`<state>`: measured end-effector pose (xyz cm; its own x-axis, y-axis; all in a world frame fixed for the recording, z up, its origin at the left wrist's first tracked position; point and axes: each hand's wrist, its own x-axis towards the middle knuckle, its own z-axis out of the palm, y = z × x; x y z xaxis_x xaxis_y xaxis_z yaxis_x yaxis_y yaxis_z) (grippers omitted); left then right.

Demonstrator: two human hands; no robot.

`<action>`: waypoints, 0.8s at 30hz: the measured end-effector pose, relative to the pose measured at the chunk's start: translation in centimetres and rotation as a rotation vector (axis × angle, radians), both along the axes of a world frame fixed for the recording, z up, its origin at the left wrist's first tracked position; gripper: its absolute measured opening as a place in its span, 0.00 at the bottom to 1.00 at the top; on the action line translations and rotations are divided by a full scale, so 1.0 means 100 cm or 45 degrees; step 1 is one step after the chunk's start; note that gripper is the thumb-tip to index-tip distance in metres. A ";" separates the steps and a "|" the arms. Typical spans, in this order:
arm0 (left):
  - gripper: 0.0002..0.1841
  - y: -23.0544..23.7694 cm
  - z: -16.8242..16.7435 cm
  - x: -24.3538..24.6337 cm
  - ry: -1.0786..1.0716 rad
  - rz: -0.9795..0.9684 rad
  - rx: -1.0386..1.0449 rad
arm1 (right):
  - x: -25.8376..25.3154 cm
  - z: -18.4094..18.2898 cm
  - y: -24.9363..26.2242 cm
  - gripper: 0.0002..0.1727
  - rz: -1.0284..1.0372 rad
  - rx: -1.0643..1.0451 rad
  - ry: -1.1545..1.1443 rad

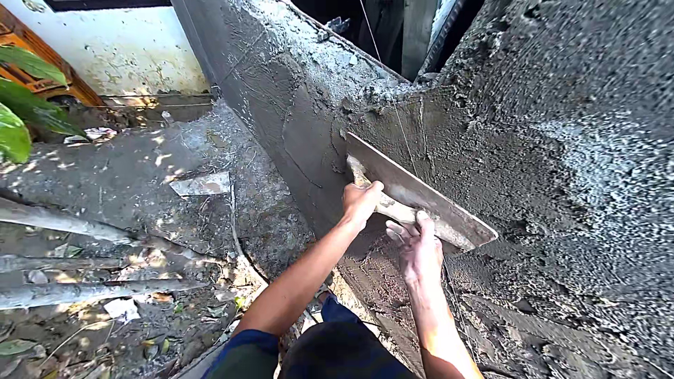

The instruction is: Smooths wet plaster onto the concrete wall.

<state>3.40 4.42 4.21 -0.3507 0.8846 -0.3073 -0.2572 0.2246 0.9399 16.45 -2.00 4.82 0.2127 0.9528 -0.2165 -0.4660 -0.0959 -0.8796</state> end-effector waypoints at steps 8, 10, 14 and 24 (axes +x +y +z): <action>0.25 -0.030 0.056 0.029 0.219 -0.187 0.138 | 0.034 0.035 -0.019 0.21 -0.135 0.172 -0.094; 0.28 -0.037 0.069 0.040 0.280 -0.254 0.213 | 0.049 0.047 -0.026 0.22 -0.182 0.220 -0.091; 0.29 -0.061 0.106 0.061 0.370 -0.459 0.348 | 0.078 0.067 -0.045 0.23 -0.289 0.243 -0.039; 0.26 -0.157 0.132 0.115 0.384 -1.024 0.726 | 0.174 0.073 -0.115 0.27 -0.535 0.686 0.122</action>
